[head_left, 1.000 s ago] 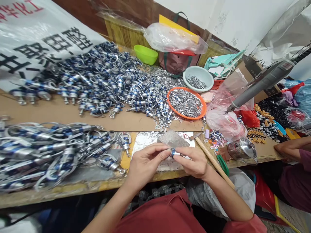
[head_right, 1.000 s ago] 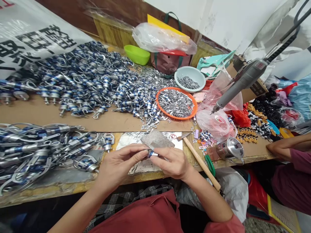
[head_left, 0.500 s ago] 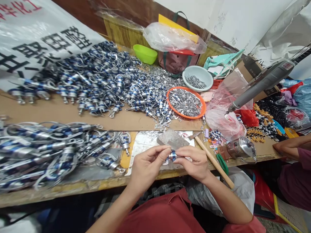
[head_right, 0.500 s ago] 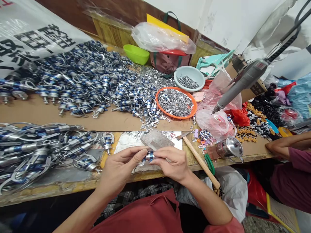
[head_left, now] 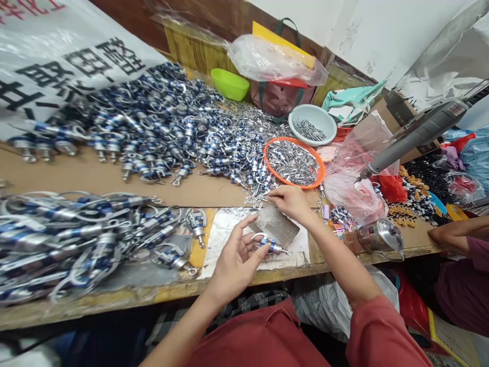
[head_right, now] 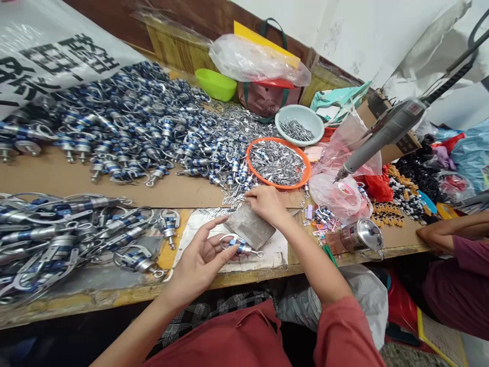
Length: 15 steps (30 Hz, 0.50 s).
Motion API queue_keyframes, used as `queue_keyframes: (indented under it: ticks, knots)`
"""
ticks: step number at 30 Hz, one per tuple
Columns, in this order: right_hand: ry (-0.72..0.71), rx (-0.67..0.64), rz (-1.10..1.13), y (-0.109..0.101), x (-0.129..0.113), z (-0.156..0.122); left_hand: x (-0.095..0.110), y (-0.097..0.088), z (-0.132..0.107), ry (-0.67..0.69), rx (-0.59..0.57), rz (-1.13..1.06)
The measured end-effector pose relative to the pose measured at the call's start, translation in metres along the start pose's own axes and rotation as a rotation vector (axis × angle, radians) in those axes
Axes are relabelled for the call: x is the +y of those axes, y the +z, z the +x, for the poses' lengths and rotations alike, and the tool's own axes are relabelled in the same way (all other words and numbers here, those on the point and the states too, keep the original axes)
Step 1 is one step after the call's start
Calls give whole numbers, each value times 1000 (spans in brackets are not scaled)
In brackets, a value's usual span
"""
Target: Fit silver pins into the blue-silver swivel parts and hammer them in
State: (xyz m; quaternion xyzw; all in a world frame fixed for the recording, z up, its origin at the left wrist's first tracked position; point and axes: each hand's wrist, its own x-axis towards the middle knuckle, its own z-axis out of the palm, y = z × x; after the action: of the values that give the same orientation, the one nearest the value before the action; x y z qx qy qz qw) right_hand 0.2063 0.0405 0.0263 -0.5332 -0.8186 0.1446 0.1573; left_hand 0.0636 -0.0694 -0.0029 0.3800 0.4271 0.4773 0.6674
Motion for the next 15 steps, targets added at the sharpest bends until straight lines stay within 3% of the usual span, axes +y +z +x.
queue_keyframes:
  ticks: [2, 5, 10, 15]
  knots:
    - [-9, -163, -158, 10, 6, 25, 1, 1, 1, -37, -44, -2]
    - [-74, -222, -229, 19, 11, 43, 2, 0, 4, -66, -94, -4]
    - [-196, -263, -291, 16, 18, 31, 0, -4, 8, -92, -115, -28]
    - [-255, -188, -347, 13, 39, 9, 0, -5, 9, -91, -113, -47]
